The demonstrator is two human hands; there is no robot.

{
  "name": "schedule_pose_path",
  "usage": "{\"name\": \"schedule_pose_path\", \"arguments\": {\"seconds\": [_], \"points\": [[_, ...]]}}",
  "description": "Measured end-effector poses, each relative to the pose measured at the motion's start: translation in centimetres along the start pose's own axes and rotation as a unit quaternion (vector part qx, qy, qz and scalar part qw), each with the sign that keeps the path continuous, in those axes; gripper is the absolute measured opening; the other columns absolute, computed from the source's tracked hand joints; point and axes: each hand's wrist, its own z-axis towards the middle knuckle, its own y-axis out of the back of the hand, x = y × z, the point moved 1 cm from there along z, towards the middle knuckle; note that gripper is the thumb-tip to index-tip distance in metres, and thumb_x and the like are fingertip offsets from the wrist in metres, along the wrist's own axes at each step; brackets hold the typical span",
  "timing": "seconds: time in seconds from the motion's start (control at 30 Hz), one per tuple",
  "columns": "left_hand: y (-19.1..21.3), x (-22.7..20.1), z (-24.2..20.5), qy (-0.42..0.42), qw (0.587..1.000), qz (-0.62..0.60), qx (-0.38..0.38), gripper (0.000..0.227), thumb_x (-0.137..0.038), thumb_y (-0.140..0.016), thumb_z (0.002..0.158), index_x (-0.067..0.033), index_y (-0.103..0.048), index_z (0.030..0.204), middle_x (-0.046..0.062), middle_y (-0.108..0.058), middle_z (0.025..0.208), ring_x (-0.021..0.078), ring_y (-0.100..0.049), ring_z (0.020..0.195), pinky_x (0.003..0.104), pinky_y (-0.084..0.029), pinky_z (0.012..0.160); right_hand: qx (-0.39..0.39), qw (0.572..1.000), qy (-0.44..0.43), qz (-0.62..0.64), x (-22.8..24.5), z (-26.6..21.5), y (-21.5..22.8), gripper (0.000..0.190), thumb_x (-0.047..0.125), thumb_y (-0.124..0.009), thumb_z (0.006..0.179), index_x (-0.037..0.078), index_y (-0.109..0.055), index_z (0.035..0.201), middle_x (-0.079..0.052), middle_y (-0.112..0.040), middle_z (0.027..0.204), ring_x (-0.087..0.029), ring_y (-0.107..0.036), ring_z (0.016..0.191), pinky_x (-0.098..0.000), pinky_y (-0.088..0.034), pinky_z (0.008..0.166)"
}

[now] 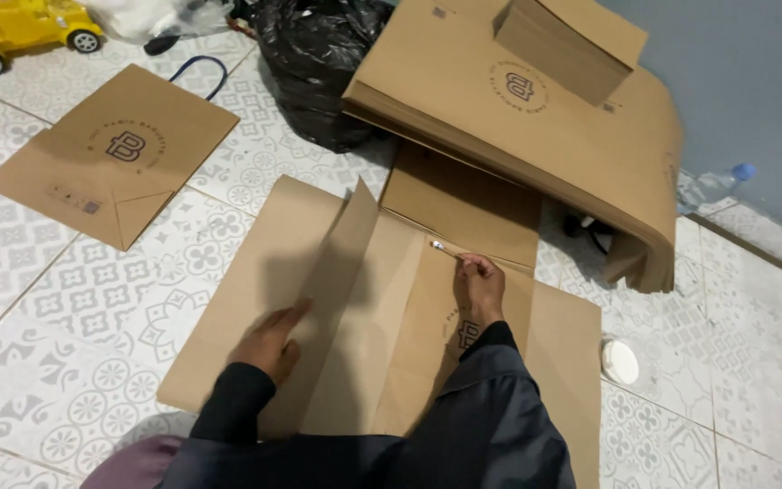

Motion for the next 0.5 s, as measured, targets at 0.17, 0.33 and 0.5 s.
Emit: {"name": "schedule_pose_path", "arguments": {"seconds": [0.17, 0.33, 0.5], "points": [[0.0, -1.2, 0.6, 0.098, 0.965, -0.242, 0.033, 0.065, -0.033, -0.050, 0.099, -0.0338, -0.032, 0.162, 0.006, -0.041, 0.161, 0.0260, -0.039, 0.148, 0.045, -0.027, 0.127, 0.018, 0.998, 0.035, -0.057, 3.0, -0.6, -0.6, 0.023, 0.006, -0.062, 0.097, 0.017, -0.080, 0.106, -0.002, -0.068, 0.075, -0.010, -0.059, 0.076, -0.0280, -0.051, 0.076], [-3.8, 2.5, 2.3, 0.040, 0.993, -0.107, 0.036, 0.070, -0.012, -0.046, 0.102, -0.0389, -0.026, 0.163, 0.007, -0.043, 0.159, 0.0240, -0.041, 0.148, 0.044, -0.025, 0.129, 0.034, 0.993, -0.002, -0.112, 4.1, 0.0, -0.9, 0.022, 0.011, -0.061, 0.099, 0.020, -0.079, 0.106, -0.002, -0.070, 0.084, -0.011, -0.063, 0.081, -0.0304, -0.053, 0.078], [-3.5, 2.0, 1.9, -0.018, 0.999, -0.039, -0.004, 0.069, 0.005, -0.042, 0.100, -0.0275, -0.033, 0.160, 0.012, -0.053, 0.150, 0.0280, -0.047, 0.143, 0.043, -0.034, 0.126, 0.049, 0.982, -0.016, -0.182, 4.1, -0.5, -0.4, 0.019, 0.015, -0.064, 0.099, 0.023, -0.080, 0.104, -0.001, -0.069, 0.087, -0.013, -0.066, 0.085, -0.0343, -0.054, 0.080]]}}
